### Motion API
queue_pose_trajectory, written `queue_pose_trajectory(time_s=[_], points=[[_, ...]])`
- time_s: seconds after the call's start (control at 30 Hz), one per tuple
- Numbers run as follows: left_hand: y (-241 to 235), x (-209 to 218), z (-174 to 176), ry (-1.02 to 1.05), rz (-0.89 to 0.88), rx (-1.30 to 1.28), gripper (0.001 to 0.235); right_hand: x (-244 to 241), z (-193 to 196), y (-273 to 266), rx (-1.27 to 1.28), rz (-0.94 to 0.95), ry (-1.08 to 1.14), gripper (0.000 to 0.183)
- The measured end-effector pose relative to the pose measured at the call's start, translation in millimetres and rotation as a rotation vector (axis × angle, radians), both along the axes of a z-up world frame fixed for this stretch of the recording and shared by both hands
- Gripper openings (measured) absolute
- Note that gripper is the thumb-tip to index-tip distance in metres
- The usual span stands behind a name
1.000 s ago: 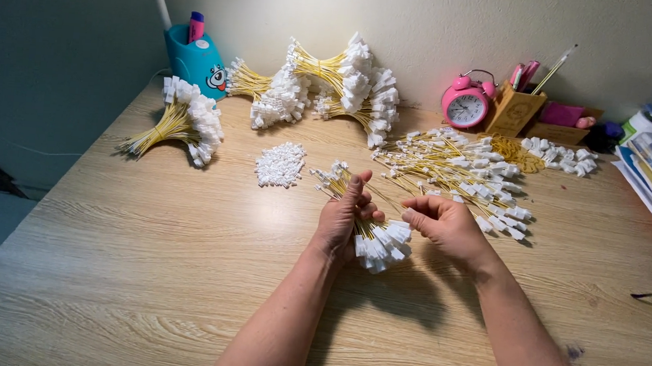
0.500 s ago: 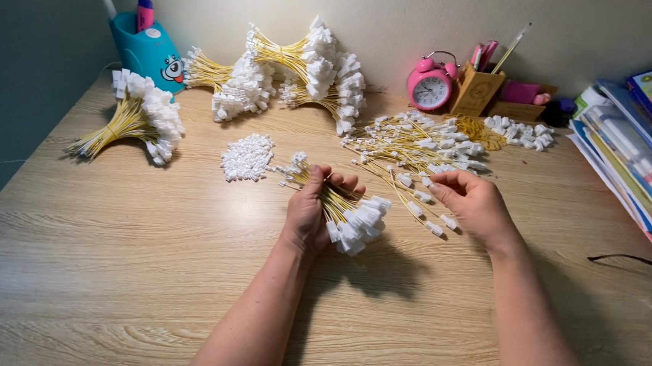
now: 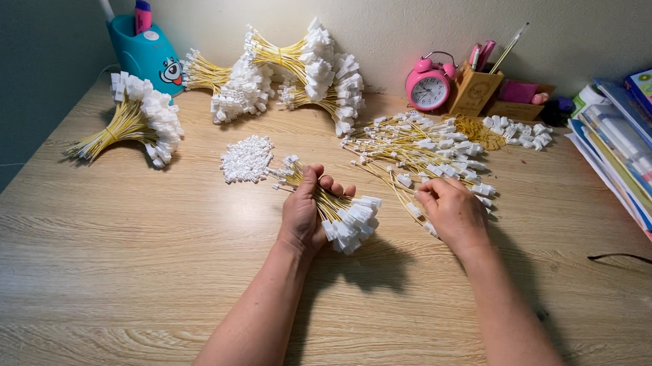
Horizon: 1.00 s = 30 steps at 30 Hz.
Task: The person repeatedly picks up small white plastic caps and yellow sticks from a wooden desk and inserts the caps onto the stick ends. Bundles of finished swabs and loose components are visible on the desk. The person works by hand without visible tools.
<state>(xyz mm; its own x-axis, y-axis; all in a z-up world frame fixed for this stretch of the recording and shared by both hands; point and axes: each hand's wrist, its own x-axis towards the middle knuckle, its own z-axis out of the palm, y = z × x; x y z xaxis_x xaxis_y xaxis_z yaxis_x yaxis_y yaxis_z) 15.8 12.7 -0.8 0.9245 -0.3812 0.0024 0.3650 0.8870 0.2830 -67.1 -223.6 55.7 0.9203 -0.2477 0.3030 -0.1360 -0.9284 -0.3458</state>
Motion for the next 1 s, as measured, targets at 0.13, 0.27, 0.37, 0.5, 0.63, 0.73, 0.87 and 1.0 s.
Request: queue_pose_trajectory(time_s=[0.13, 0.27, 0.37, 0.5, 0.63, 0.73, 0.87, 1.0], points=[[0.6, -2.7, 1.9, 0.012, -0.004, -0.001, 0.025, 18.4, -34.0, -15.7, -0.149, 0.049, -0.130, 0.020], [0.3, -5.6, 5.9, 0.018, 0.000, 0.023, 0.025, 20.7, -39.3, -19.7, -0.167, 0.045, -0.121, 0.021], [0.4, -5.0, 6.1, 0.017, 0.004, 0.031, 0.025, 13.4, -22.8, -18.3, -0.054, 0.018, -0.111, 0.019], [0.2, -3.9, 4.5, 0.009, 0.005, 0.027, 0.026, -33.2, 42.8, 23.3, 0.264, -0.088, 0.062, 0.024], [-0.4, -5.8, 5.7, 0.018, -0.002, 0.022, 0.026, -42.9, 31.1, 21.9, 0.183, -0.067, 0.163, 0.023], [0.4, -7.0, 6.4, 0.016, 0.001, 0.017, 0.026, -43.4, 12.7, 16.9, 0.046, -0.036, 0.120, 0.019], [0.9, -8.8, 11.3, 0.016, -0.003, 0.039, 0.025, -43.1, -0.2, 14.2, -0.153, 0.005, 0.027, 0.018], [-0.7, -14.4, 16.8, 0.025, -0.019, 0.050, 0.025, -44.7, -4.6, 15.8, -0.239, 0.019, 0.035, 0.021]])
